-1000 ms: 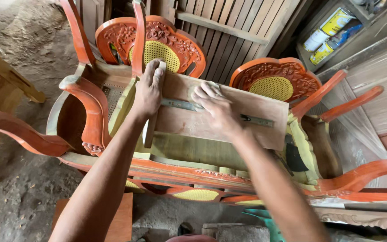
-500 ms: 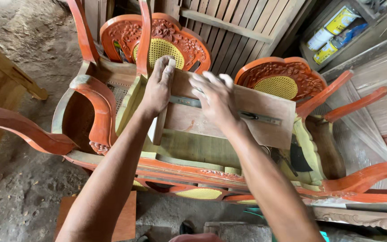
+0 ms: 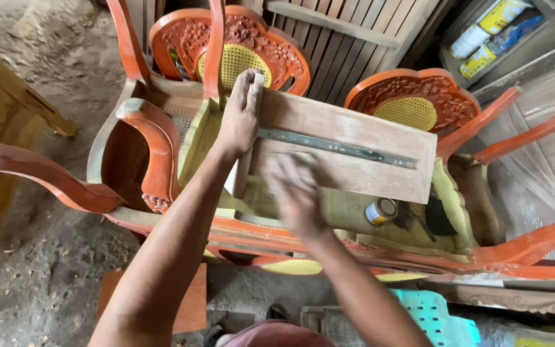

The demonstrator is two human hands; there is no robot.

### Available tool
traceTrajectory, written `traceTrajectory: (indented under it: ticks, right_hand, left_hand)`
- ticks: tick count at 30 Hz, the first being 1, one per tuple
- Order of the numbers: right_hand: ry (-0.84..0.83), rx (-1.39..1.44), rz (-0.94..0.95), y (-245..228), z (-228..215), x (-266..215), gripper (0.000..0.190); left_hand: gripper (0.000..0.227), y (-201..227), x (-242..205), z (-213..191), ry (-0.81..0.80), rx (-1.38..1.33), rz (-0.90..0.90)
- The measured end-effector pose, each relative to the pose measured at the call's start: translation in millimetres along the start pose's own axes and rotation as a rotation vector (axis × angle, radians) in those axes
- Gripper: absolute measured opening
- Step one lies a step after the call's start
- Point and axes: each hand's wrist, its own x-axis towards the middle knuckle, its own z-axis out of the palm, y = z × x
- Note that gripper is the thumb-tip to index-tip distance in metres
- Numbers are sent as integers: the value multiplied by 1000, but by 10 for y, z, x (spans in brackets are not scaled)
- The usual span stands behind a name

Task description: The person sands the exterior and interior surfaces of a wooden drawer using sandpaper, moving the paper along the edges and sides while holding the drawer in different orientations.

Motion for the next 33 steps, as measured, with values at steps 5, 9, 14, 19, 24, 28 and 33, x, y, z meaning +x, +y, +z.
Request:
traceTrajectory:
  ticks: [5,9,14,19,24,28,33]
  right_hand:
    - [22,109,-69,403,-469,-119,39]
    - [95,-129,258,346,-848,-471,30]
    - [7,-138,36,-219,-28,-77,40]
    - [-18,-136,22,258,-696,-357,41]
    - [55,-201,178,119,-758,-518,38]
    - [31,-98,-20,-231,-86,-162,42]
    - [-8,-122,-44,76,-636,-223,39]
  left_hand:
    - [40,56,-124,-32,-5,101,31]
    - [42,103,-229,-2,44,150,53]
    - [76,340,-668,-130,-89,356,-165]
    - [92,550,-1446,-321,-186,307,-466]
    - [92,530,-1838,-331,-122,323,-97]
    - [79,449,-1874,-213,10,472,53]
    - [69,467,-1866,-173,137,503,72]
